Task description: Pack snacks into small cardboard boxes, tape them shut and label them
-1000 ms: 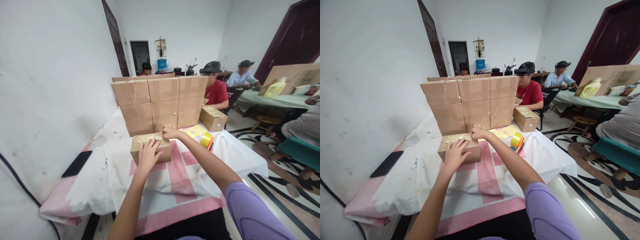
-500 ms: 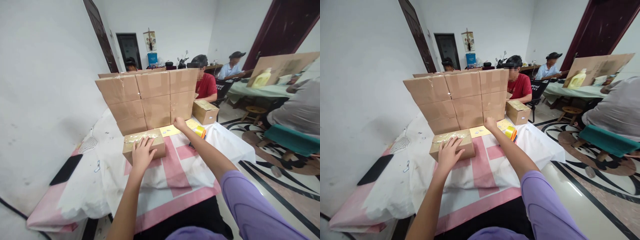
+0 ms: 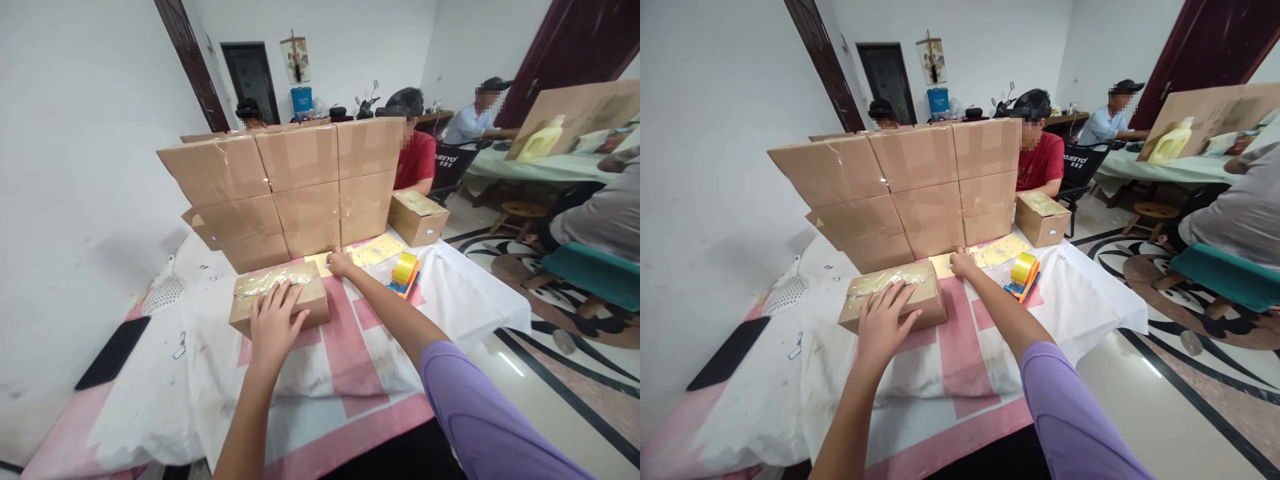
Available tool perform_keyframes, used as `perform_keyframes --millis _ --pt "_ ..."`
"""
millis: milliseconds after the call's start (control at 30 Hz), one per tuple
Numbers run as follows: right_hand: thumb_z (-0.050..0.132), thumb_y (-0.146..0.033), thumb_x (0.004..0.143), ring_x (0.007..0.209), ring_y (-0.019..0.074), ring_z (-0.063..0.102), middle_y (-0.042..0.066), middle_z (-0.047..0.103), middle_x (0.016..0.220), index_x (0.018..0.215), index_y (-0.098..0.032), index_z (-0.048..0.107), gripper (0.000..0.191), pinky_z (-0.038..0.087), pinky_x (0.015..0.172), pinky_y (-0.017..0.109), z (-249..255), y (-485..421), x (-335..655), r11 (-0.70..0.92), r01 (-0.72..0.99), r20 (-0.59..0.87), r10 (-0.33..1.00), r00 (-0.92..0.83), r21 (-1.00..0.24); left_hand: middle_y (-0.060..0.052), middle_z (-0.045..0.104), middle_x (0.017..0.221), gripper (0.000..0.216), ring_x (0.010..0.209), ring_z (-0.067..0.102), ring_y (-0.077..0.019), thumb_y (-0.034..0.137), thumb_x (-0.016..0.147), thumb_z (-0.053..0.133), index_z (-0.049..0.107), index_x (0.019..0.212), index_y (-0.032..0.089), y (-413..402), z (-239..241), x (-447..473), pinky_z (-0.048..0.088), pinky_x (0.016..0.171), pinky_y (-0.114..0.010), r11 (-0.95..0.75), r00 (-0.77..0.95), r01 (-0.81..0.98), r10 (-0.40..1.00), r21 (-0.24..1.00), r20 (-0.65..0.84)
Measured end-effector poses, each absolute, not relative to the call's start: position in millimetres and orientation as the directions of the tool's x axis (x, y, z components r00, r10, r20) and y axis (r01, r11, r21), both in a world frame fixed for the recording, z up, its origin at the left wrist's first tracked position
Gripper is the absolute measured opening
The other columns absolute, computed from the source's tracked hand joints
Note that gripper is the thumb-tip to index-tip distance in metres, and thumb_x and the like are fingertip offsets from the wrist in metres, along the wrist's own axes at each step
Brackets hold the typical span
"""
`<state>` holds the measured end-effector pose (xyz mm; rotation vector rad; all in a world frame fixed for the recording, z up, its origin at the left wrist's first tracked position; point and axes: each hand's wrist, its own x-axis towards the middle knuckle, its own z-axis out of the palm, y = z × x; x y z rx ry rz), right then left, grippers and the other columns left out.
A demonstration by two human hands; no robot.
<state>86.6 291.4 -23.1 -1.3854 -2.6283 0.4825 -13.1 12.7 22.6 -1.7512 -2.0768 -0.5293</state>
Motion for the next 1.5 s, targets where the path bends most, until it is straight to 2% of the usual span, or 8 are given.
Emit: perform_keyframes --millis 200,333,467,600,833,1133,1333,1500 --pt "0.066 -0.036 0.096 0.119 0.0271 0.059 0.010 0.060 0.131 0.120 -0.017 0.064 0.031 0.049 0.102 0.051 -17 291 84 0.399 0.659 0.001 0.856 -0.517 -0.637 -0.002 0.053 0.152 0.046 0.142 0.046 -0.0297 0.042 0.095 0.056 0.056 0.140 0.034 13 20 -14 0.023 0.121 -0.053 0.162 -0.163 0.986 0.846 0.047 0.508" --pt "0.063 -0.039 0.096 0.089 0.0177 0.064 0.004 0.067 0.100 0.098 -0.015 0.064 0.024 0.054 0.080 0.036 -12 270 105 0.234 0.417 0.016 0.886 -0.463 -0.878 -0.002 0.053 0.152 0.045 0.142 0.045 -0.0290 0.042 0.095 0.056 0.056 0.140 0.036 13 18 -15 0.023 0.121 -0.052 0.163 -0.163 0.986 0.834 0.048 0.528" --pt "0.065 -0.037 0.090 0.057 0.0096 0.051 -0.003 0.057 0.070 0.078 -0.017 0.056 0.025 0.041 0.055 0.023 -23 223 125 -0.012 0.127 -0.068 0.890 -0.451 -0.992 -0.002 0.054 0.151 0.043 0.142 0.046 -0.0285 0.043 0.096 0.054 0.056 0.139 0.034 11 19 -14 0.024 0.120 -0.050 0.159 -0.161 0.986 0.825 0.052 0.541" --pt "0.066 -0.033 0.081 0.048 0.0059 0.039 -0.006 0.050 0.062 0.071 -0.020 0.047 0.025 0.031 0.047 0.021 -35 182 129 -0.261 -0.080 -0.184 0.838 -0.514 -0.962 -0.002 0.054 0.151 0.043 0.142 0.046 -0.0277 0.044 0.097 0.053 0.055 0.139 0.033 11 19 -12 0.023 0.120 -0.049 0.159 -0.154 0.986 0.818 0.039 0.554" --pt "0.063 -0.034 0.094 0.040 0.0041 0.024 -0.012 0.035 0.054 0.068 -0.019 0.045 0.035 0.017 0.039 0.019 -44 169 125 -0.536 -0.147 -0.346 0.706 -0.617 -0.831 -0.004 0.057 0.149 0.043 0.139 0.050 -0.0272 0.045 0.097 0.053 0.055 0.139 0.034 12 20 -10 0.024 0.118 -0.046 0.159 -0.131 0.987 0.810 0.000 0.571" --pt "0.068 -0.022 0.087 0.037 0.0032 0.027 -0.011 0.038 0.047 0.067 -0.019 0.047 0.029 0.013 0.038 0.018 -44 169 123 -0.558 -0.183 -0.316 0.676 -0.665 -0.809 -0.006 0.059 0.147 0.046 0.136 0.053 -0.0303 0.047 0.095 0.056 0.058 0.138 0.032 14 21 -10 0.028 0.114 -0.046 0.151 -0.136 0.988 0.817 0.018 0.561" --pt "0.064 -0.021 0.092 0.040 0.0040 0.030 -0.010 0.041 0.053 0.069 -0.017 0.049 0.028 0.018 0.039 0.017 -44 173 118 -0.562 -0.189 -0.305 0.666 -0.681 -0.805 -0.006 0.058 0.147 0.047 0.139 0.050 -0.0292 0.048 0.095 0.056 0.058 0.138 0.031 14 21 -10 0.027 0.115 -0.044 0.138 -0.128 0.990 0.820 0.024 0.558" --pt "0.065 -0.023 0.090 0.039 0.0041 0.022 -0.011 0.032 0.049 0.067 -0.020 0.044 0.031 0.013 0.040 0.018 -45 177 123 -0.598 -0.205 -0.293 0.627 -0.722 -0.775 -0.005 0.058 0.148 0.047 0.139 0.050 -0.0290 0.049 0.093 0.058 0.058 0.138 0.032 14 21 -11 0.027 0.115 -0.044 0.160 -0.154 0.986 0.825 0.038 0.544"
